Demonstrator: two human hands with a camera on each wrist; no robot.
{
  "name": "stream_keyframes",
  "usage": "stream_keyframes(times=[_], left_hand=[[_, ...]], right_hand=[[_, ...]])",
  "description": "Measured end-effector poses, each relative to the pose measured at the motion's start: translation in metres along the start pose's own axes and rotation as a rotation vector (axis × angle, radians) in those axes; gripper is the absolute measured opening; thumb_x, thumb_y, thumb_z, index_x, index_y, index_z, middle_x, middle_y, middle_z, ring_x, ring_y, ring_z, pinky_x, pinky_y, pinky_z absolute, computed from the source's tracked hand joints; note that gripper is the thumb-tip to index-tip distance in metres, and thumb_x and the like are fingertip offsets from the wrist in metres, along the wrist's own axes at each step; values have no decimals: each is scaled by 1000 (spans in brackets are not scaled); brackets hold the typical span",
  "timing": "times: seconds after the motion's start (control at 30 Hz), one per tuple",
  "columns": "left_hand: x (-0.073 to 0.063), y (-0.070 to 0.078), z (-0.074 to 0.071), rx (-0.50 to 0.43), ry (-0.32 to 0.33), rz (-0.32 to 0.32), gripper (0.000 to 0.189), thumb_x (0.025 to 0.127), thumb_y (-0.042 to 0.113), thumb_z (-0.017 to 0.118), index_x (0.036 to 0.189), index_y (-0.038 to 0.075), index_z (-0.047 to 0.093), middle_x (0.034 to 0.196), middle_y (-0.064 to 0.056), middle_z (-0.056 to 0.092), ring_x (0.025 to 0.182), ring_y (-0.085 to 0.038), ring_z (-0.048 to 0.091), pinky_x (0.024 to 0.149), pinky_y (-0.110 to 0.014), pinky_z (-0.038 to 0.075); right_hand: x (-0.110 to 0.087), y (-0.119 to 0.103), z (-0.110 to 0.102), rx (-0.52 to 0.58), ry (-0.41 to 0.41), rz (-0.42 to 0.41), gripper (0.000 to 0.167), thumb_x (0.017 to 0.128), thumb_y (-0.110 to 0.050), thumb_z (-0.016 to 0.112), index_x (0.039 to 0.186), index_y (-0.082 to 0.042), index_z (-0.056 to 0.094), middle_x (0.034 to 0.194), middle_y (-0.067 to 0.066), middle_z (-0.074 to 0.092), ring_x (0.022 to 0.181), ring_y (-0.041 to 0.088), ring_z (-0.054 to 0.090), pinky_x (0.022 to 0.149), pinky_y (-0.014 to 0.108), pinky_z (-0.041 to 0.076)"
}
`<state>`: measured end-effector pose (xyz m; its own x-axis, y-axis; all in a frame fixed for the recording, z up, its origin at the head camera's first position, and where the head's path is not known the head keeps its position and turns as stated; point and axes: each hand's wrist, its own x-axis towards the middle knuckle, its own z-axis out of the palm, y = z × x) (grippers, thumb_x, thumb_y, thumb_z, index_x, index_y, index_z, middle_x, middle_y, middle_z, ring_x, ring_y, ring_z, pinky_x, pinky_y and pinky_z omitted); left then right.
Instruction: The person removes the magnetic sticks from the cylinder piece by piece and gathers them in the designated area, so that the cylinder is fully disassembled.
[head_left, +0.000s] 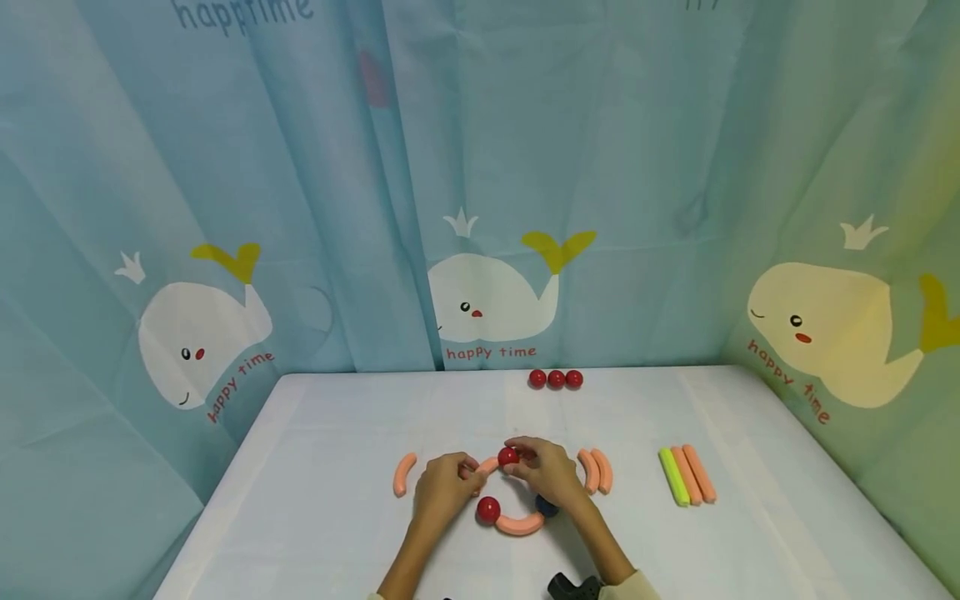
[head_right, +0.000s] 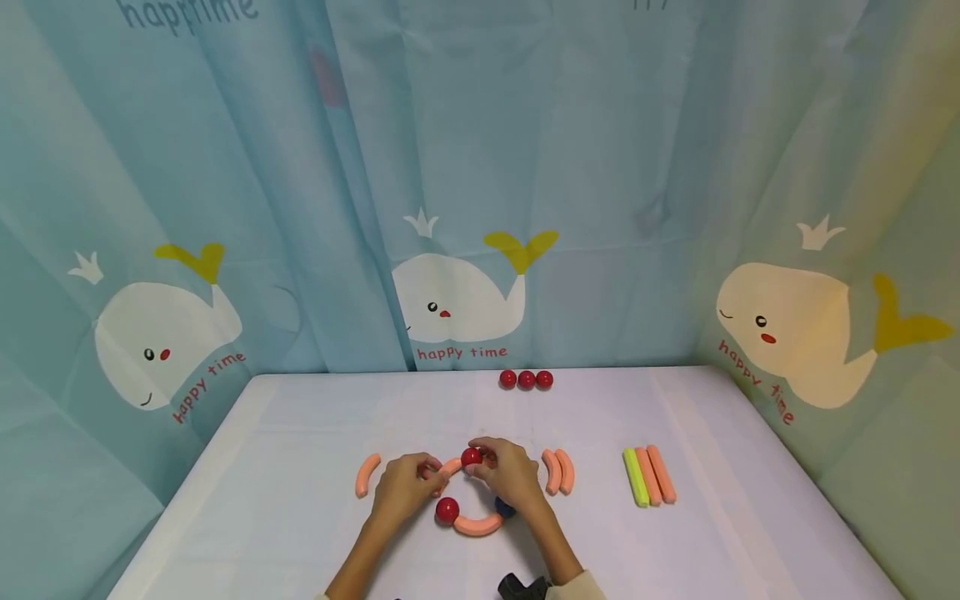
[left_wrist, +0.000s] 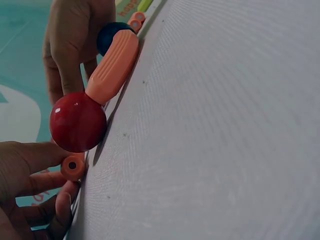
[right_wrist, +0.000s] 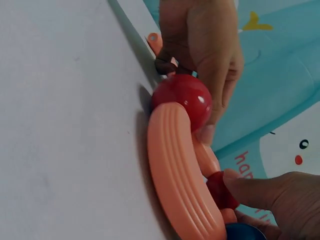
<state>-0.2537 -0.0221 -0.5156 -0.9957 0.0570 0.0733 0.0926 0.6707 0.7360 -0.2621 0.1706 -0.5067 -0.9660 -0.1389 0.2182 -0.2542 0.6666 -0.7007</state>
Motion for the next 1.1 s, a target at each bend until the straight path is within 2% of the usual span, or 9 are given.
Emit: stream_keyframes(times=[0.2,0.4,0.63,0.7,0.9,1.07,1.1], left_hand=[[2,2,2,21,8,16,18,80,30,76,89,15,73,61,12,59,55,-6,50,50,-25,39],[-2,3,5,5,-10,-25,17,80,29,77,88,15,72,59,10,57,52,-8,47,48,-25,36],[-2,4,4,28,8,2,17,81,29,76,89,15,73,60,11,57,53,-6,47,49,-24,36],[-2,4,4,31,17,11,16,81,29,76,88,15,73,60,11,58,53,-6,47,48,-25,36],[-4,5,-2,14,7,-24,16,80,29,77,86,15,73,60,9,56,53,-8,46,47,-25,36],[-3,6,-3,8,-4,-39,19,78,31,79,87,16,73,64,8,57,55,-9,47,49,-25,36],[-3,6,-3,9,-5,-38,19,77,31,79,87,15,73,64,8,57,55,-9,47,49,-25,36]], right_hand=[[1,-3,1,-54,27,60,28,80,-21,80,107,-18,73,93,-3,73,81,10,61,65,36,41],[-3,-2,2,-65,8,64,28,81,-23,80,108,-18,73,93,-3,73,81,10,59,66,37,41],[-3,-4,1,-77,28,60,28,80,-22,80,107,-18,73,92,-3,73,78,9,59,63,33,40],[-3,-4,2,-78,34,46,28,79,-22,80,106,-18,73,92,-3,73,78,10,59,62,32,41],[-2,-5,4,-66,35,3,28,79,-22,80,106,-16,73,90,-1,72,76,10,57,62,32,39],[-3,-3,5,-83,77,-75,28,78,-19,80,104,-12,72,86,2,71,72,8,54,58,29,37],[-3,-3,5,-82,76,-64,28,79,-20,80,105,-12,72,87,1,71,72,8,54,59,28,38]])
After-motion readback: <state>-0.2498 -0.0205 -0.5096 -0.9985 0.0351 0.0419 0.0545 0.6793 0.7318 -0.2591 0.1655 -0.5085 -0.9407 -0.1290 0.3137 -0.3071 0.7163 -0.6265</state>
